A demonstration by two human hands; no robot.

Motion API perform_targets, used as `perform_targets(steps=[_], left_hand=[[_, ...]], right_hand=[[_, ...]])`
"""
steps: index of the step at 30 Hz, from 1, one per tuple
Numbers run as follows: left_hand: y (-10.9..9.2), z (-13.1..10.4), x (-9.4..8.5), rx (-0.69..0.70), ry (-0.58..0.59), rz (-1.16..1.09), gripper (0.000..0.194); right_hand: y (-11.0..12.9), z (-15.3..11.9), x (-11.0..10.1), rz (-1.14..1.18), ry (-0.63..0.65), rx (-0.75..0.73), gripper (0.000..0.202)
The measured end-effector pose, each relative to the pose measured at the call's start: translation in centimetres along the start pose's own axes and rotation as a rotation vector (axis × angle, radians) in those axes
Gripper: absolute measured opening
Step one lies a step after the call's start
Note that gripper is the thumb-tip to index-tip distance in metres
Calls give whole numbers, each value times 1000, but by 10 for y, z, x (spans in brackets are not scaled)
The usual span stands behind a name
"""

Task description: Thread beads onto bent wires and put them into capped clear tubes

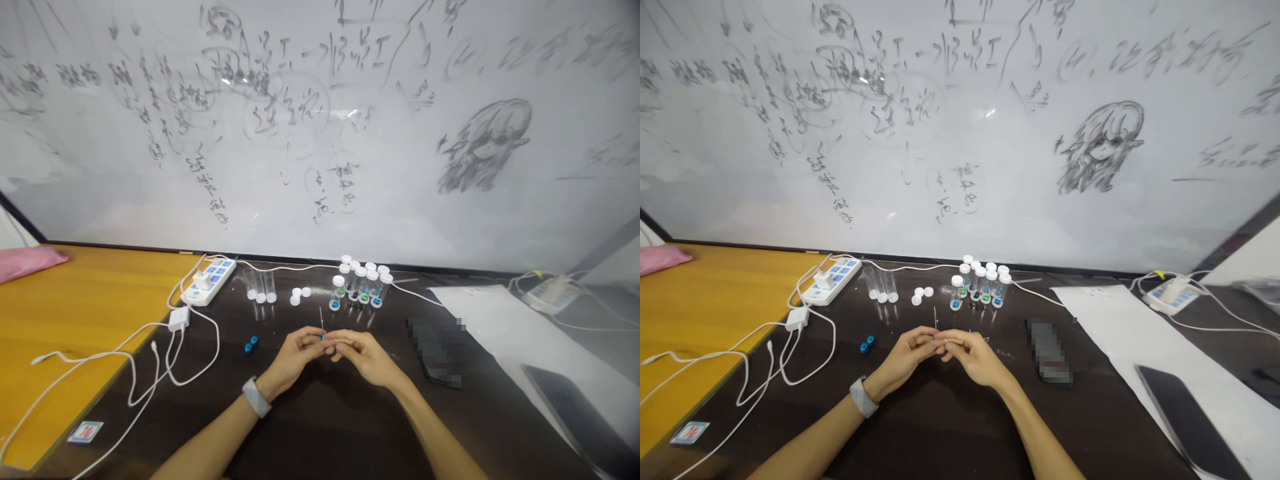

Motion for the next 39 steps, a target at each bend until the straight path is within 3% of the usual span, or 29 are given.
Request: perform_targets(steps=[7,10,22,39], left_hand=[[2,0,0,13,27,-16,32],[1,0,1,19,49,-17,34],[7,0,2,-1,68,-31,37],[3,-1,3,-16,41,-41,36]], right_hand=[[10,1,-10,-296,-220,-205,25],[13,0,-10,-284,-291,-262,21],[-15,-1,-6,-123,-466,-227,27],[-6,1,-6,-151,-241,-227,19]])
Point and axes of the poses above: each hand's wrist, its own z-axis towards the middle knuckle, its own x-axis out of the palm, y = z × x, the point moved 7 cm from there along z, towards the middle knuckle, and after that the axes turned 12 degrees about z, right-handed, at the moved point
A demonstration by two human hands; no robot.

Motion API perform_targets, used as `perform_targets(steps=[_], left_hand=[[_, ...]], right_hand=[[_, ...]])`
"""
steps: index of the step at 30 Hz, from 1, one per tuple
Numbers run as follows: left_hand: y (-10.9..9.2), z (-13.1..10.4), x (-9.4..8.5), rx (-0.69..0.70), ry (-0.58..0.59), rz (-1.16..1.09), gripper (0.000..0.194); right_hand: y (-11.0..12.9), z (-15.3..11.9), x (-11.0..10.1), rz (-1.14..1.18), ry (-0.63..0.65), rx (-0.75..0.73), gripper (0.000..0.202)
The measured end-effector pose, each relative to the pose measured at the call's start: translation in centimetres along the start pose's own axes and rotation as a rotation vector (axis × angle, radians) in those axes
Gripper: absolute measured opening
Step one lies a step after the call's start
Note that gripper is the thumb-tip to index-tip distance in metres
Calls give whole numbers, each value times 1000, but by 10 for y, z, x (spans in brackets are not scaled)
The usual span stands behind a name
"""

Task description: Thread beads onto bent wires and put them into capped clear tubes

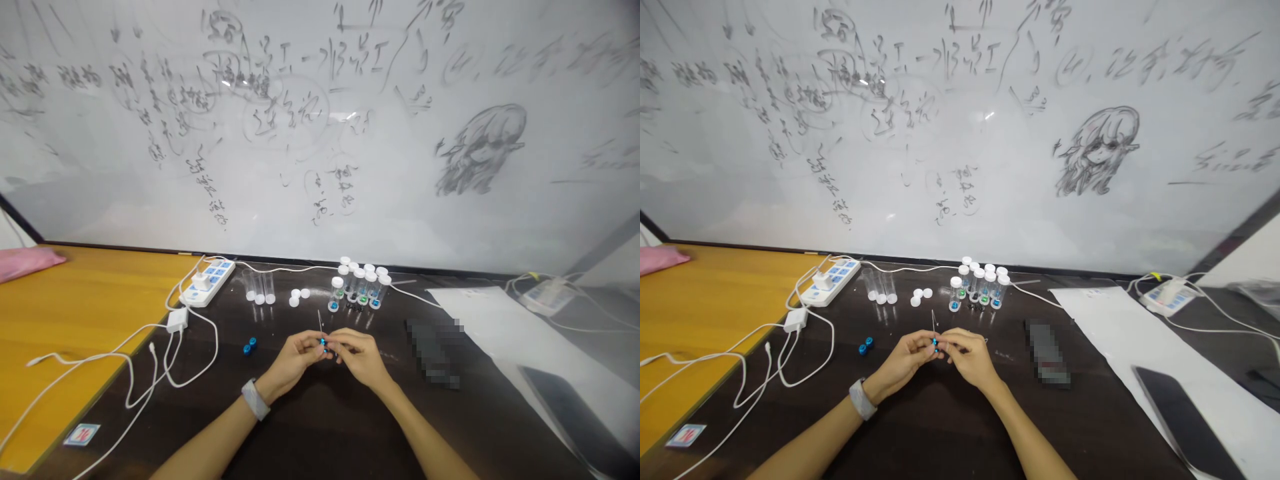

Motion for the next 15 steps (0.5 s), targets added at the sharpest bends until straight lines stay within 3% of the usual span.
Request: perform_targets(steps=[10,15], left_hand=[[3,-1,5,8,51,23,34],[0,-1,4,0,35,-1,36]], right_hand=[[-12,-4,-2,13,-194,31,30],[-5,-1,3,24,-123,40,24]])
Point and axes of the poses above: each hand's wrist, its own z-axis towards the middle knuckle, its own x-axis out of the palm, y = z × x, the point moved 7 cm from there along z, towards the middle knuckle, and after that the axes turned 12 degrees about z, right-handed, at the moved point
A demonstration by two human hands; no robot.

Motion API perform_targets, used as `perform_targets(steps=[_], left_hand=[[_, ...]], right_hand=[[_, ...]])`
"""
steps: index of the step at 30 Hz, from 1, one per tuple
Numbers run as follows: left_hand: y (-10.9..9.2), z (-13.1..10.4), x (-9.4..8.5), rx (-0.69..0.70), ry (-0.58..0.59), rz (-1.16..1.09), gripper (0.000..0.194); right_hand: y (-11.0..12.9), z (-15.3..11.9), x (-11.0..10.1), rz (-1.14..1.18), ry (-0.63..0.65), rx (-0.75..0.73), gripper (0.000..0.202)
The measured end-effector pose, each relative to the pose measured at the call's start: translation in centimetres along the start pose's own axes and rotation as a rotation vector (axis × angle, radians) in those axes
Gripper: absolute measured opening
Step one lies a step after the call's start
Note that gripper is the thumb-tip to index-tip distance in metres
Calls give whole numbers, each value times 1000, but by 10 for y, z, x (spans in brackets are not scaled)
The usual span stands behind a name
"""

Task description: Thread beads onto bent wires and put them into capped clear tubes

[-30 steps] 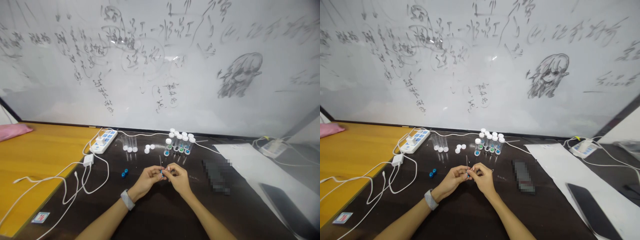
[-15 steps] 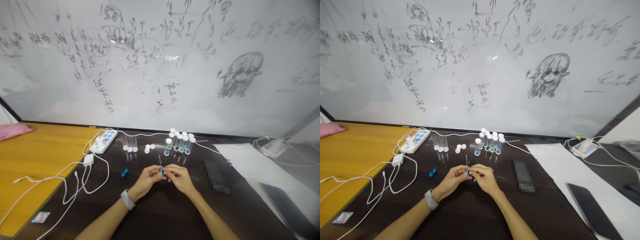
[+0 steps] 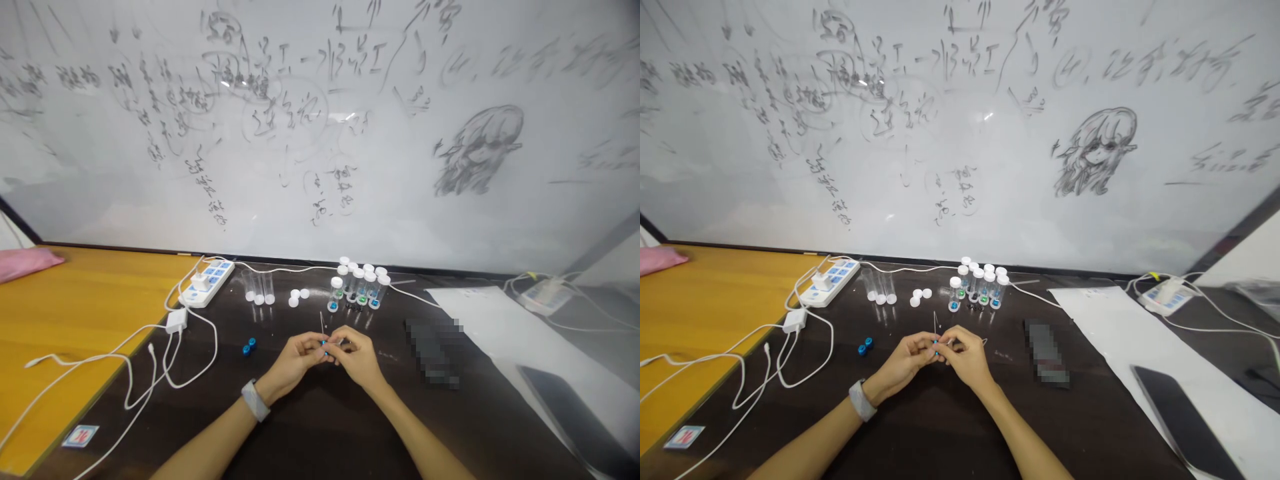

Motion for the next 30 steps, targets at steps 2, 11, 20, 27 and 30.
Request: perform_targets(steps=[2,11,20,27,30], left_hand=[[-1,0,-2,1,-16,-15,36],[-1,0,-1,14,10,-28,33],[4,1,0,-5,33,-1,34],[4,1,-3,-2,8,-33,33],[2,1,-3,3,11,-32,34]], right_hand=[[5,1,3,-2,62,-2,21],[19,0,3,-158,163,-136,17],[13,2,-4,-108,74,-179,14],[27,0,3,-182,233,-215,15],[32,-1,3,-234,246,-253,20]])
Point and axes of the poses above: each hand's wrist, its own z-axis towards the middle knuckle, its own x-axis out of the palm, y = z × x, the point moved 7 cm from there along z, towards the middle knuckle, and after that the axes turned 12 degrees about z, right-handed, at the moved point
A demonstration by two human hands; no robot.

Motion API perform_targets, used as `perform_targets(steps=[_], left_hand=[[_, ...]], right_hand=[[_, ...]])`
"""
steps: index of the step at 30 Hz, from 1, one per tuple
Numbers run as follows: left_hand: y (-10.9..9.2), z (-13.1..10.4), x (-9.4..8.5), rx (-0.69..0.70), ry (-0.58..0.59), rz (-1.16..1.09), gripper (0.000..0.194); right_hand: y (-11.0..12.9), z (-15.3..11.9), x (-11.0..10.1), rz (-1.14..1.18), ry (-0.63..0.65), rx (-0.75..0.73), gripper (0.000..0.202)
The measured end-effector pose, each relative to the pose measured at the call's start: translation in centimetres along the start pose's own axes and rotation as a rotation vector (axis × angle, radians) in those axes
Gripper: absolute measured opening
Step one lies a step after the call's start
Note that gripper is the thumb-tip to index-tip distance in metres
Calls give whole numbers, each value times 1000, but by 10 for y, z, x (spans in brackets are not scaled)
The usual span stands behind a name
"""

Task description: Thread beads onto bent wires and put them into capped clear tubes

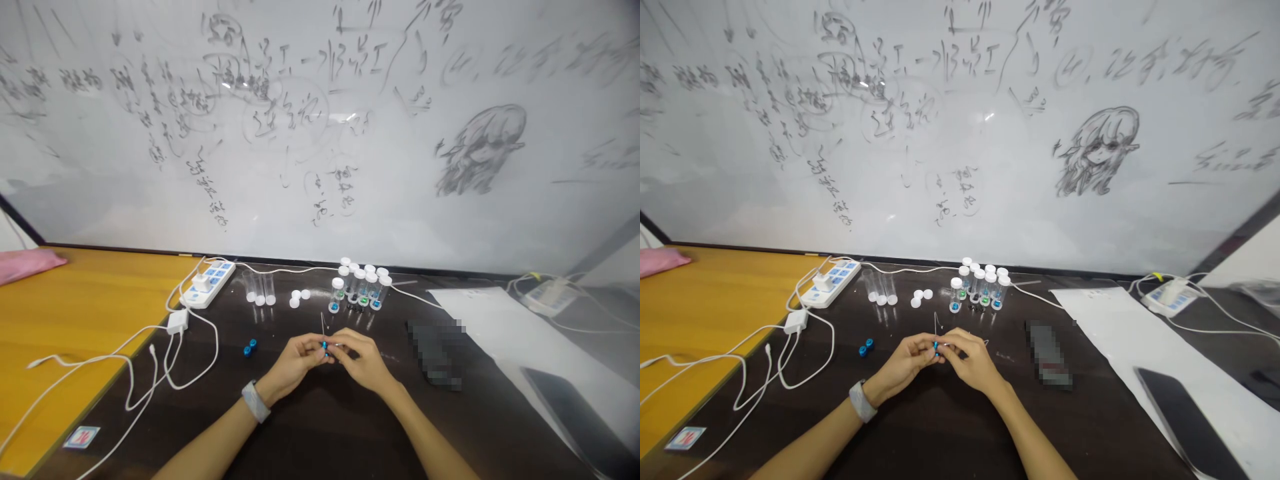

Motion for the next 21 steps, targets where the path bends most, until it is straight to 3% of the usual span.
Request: perform_targets(steps=[13,21], left_hand=[[1,0,2,-18,9,20,34],[-3,1,1,-4,-1,24,36]], right_hand=[[-1,-2,-2,-30,-157,-35,14],[-5,-5,4,-121,-147,-2,17]])
Point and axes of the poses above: each hand's wrist, its own z-axis towards the middle knuckle, its own x-axis out of the palm, y = z × x, the point moved 7 cm from there along z, towards the middle knuckle, and after that the axes turned 12 degrees about z, right-handed, at the moved point
